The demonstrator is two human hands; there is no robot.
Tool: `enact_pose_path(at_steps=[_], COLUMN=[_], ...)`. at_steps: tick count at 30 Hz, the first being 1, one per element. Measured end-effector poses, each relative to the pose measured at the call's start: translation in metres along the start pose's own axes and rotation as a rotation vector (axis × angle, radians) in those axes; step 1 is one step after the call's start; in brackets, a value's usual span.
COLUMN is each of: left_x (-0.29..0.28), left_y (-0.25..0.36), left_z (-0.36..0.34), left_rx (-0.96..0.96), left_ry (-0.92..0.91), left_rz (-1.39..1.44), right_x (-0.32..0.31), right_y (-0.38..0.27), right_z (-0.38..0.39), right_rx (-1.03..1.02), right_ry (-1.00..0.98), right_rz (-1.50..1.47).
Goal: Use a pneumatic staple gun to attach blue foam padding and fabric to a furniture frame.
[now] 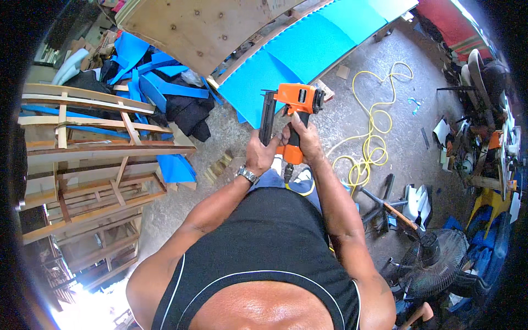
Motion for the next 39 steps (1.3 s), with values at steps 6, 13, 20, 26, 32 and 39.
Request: enact_pose_path(at_steps=[6,13,20,26,32,39], left_x=[0.008,0.019,-0.001,-0.016,-0.039,-0.029], left_y=[-0.006,-0.033,0.042,0.096,0.075,0.086], left_z=[-0.004,-0.024,-0.015,-0.014,-0.008,-0.026], left_rx=[-0.055,0.000,0.156,0.251,0.158,0.314], left_ry=[-0.065,-0.098,-0.337,-0.630,-0.671,-0.547], left_rz=[-0.089,-0.027,-0.075,0.170,0.007,-0.453], right_x=[-0.001,0.006,-0.037,-0.058,-0.049,-0.027], right_y=[-0.005,-0.008,-0.013,-0.013,-0.040,-0.061], right_z=[0.005,0.011,0.013,0.011,0.006,0.017], right_rx=[-0.009,-0.040,-0.040,-0.063,-0.107,-0.166], right_ry=[0.032,0.035,-0.162,-0.275,-0.152,-0.005], right_rz=[0.024,0.148,-0.347,-0.666,-0.579,-0.435])
Point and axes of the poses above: each hand's wrist, its own z-axis away from the middle knuckle, its own x-axis out of the palm, y = z × x, the point moved 3 cm from there along -z, towards the middle knuckle, and after that the axes turned 2 degrees about -z, right-handed, at the moved point
